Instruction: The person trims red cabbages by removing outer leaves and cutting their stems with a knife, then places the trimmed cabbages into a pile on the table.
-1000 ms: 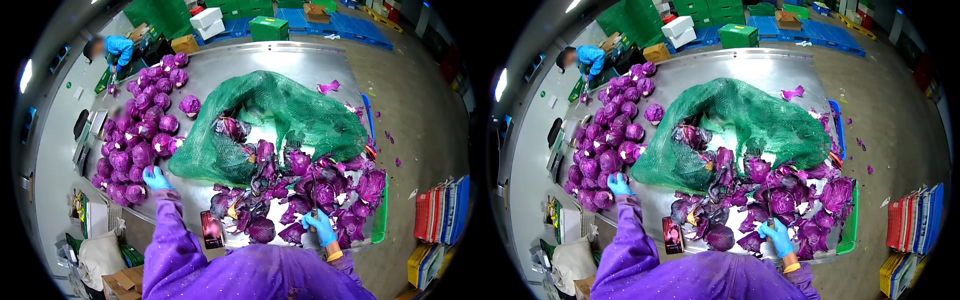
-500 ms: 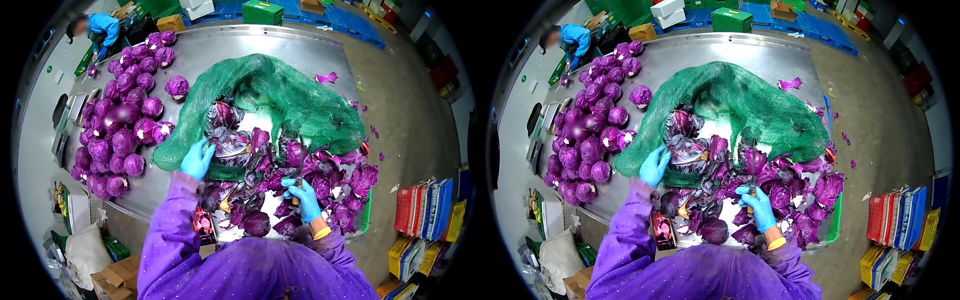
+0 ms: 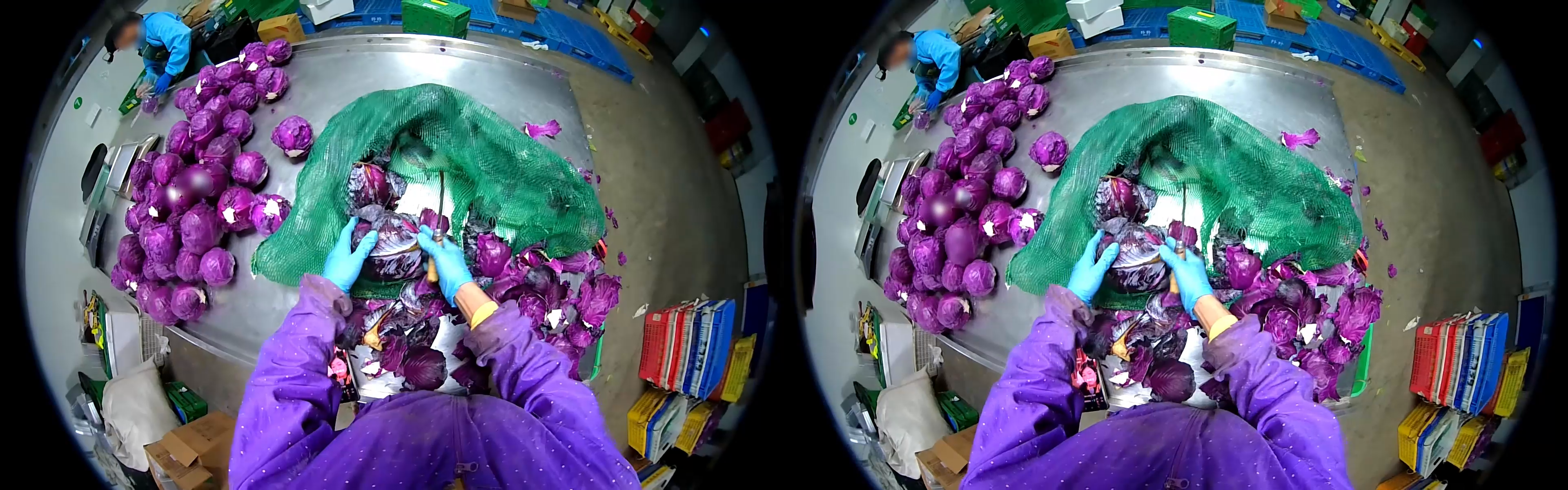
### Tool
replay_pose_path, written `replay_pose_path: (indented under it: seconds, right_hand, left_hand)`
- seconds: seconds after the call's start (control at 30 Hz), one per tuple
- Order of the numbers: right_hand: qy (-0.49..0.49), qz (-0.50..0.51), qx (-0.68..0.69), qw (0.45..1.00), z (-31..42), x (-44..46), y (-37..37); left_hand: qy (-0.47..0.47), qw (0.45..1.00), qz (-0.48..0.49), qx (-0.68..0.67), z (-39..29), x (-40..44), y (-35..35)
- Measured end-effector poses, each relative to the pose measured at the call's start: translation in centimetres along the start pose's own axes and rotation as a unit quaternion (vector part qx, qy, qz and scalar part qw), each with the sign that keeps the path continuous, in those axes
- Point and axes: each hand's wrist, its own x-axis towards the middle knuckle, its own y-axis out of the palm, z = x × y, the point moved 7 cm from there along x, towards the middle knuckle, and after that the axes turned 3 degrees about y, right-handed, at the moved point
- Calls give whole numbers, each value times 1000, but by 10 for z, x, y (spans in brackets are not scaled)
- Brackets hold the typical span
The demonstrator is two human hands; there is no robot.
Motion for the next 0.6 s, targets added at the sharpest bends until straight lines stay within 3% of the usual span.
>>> replay_pose_path:
  seconds: [0.13, 0.27, 0.33, 0.4, 0.47, 0.5, 0.53, 0.6]
  right_hand:
    - [3, 26, 15, 1000, -14, -9, -6]
    - [-61, 58, -8, 996, 32, -86, -31]
    - [-111, 67, -20, 991, 44, -124, -52]
    - [-122, 69, 12, 990, 33, -139, -74]
    - [-85, 47, 78, 992, -3, -139, -99]
    - [-48, 19, 75, 996, -23, -133, -115]
    - [-34, 15, 117, 992, -38, -135, -120]
    - [-110, -78, 67, 989, -33, -147, -139]
  left_hand:
    - [16, 992, 20, -120, -10, -20, 14]
    - [83, 969, 35, -230, -72, -77, 28]
    - [56, 954, 61, -289, -88, -103, 46]
    - [57, 975, 63, -206, -69, -116, 69]
    - [50, 994, 95, -19, -64, -134, 95]
    - [16, 993, 115, -37, -45, -136, 112]
    - [46, 993, 111, -23, -40, -143, 117]
    - [120, 988, 92, 1, -47, -142, 124]
